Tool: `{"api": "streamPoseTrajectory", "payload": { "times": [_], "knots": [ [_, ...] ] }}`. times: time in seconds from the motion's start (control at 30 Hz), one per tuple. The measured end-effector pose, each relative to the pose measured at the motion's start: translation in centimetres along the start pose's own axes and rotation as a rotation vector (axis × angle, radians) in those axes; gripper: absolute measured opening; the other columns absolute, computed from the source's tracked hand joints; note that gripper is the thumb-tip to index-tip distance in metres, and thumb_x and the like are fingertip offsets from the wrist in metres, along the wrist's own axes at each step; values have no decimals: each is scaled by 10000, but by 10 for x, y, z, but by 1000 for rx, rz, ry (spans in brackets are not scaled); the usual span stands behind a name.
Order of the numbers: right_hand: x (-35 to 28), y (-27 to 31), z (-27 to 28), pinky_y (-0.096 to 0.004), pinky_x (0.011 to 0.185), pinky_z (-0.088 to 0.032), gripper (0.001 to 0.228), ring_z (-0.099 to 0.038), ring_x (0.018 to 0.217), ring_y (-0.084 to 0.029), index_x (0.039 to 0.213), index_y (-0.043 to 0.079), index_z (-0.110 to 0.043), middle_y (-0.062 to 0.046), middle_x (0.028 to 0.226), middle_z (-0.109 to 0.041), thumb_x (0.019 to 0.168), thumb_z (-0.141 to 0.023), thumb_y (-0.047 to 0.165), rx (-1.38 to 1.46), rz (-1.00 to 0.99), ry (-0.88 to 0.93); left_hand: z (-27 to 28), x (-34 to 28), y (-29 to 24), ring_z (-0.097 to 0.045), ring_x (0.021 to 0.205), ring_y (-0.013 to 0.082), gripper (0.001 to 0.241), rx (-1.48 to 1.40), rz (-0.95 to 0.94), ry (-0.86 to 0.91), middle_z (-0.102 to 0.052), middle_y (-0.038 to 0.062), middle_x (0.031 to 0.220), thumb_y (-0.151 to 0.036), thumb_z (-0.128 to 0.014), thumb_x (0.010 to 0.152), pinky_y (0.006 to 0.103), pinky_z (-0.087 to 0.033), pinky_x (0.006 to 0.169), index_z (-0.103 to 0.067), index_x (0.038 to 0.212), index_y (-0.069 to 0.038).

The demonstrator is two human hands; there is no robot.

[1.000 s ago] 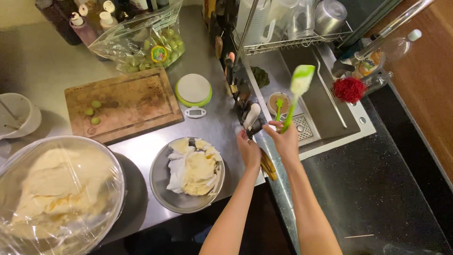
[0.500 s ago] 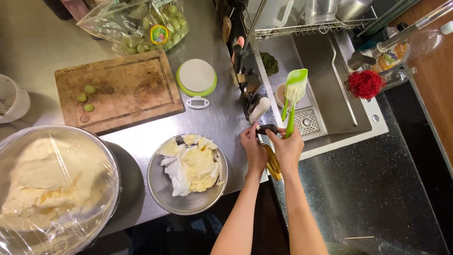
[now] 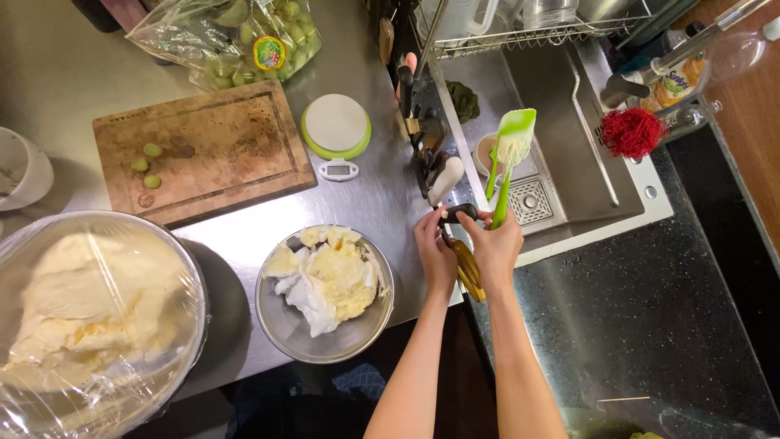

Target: Mixing white frosting or cream in a stainless steel bowl using a spatula in a bakery environment.

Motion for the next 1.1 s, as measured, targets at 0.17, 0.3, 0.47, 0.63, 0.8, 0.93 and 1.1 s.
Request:
{"api": "streamPoseTrajectory", "payload": {
  "times": [0.17,0.3,0.47,0.63,0.8,0.93,1.1],
  "knots": [
    [1,1,-2,-300,578,-469,449,-537,646,-105,934,-12,-654,-24,754,-644,734,-934,276,-14,58,-5,1,-9,2,-524,1323,254,728,-111,-2,-13,-499,112,1419,216,-355,828,331,-459,1075,-605,1408,-147],
    [2,-2,-2,-310,591,-480,459,-552,649,-117,912,-20,-654,-44,760,-644,733,-941,290,-38,58,-25,-2,-12,11,-538,1332,239,691,-68,-40,-34,-517,110,1444,203,-375,881,316,-484,1052,-602,1432,-146],
    [4,-3,-1,-335,618,-493,470,-569,670,-138,902,-29,-657,-55,772,-654,728,-946,297,-50,79,-39,-3,-14,13,-546,1345,229,651,-86,44,-30,-523,99,1471,191,-412,893,296,-488,1051,-613,1415,-143],
    [5,1,-2,-353,666,-508,470,-605,712,-154,944,-22,-667,-73,829,-695,711,-938,282,-60,138,-21,-2,-8,38,-547,1346,224,652,-104,216,-43,-531,82,1481,184,-446,805,303,-503,996,-683,1323,-134],
    [12,-2,0,-351,653,-510,464,-619,707,-156,886,-22,-649,-101,843,-710,708,-952,281,-104,81,19,-23,-18,47,-525,1093,217,624,-436,422,-85,-581,86,1271,190,-461,801,281,-435,820,-749,1275,-95],
    [25,-29,-11,-344,641,-530,382,-638,725,-130,851,-12,-634,-122,830,-728,732,-911,223,7,150,104,-35,-65,-12,-430,970,156,351,-812,432,-33,-503,42,1150,48,-581,1026,256,-387,704,-730,1333,-35],
    [-6,1,2,-321,648,-501,301,-671,800,-137,980,57,-642,-45,909,-683,816,-862,181,319,123,200,142,-103,-238,-386,1509,300,490,-12,-243,371,-439,129,1586,-80,-629,918,420,-294,1252,-606,1406,-112]
  ]
}}
Point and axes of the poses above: each hand's wrist, its own x-axis towards the middle knuckle, its own z-axis out of the back of the hand, y = z × x, the point moved 8 cm from there along x, towards the middle knuckle
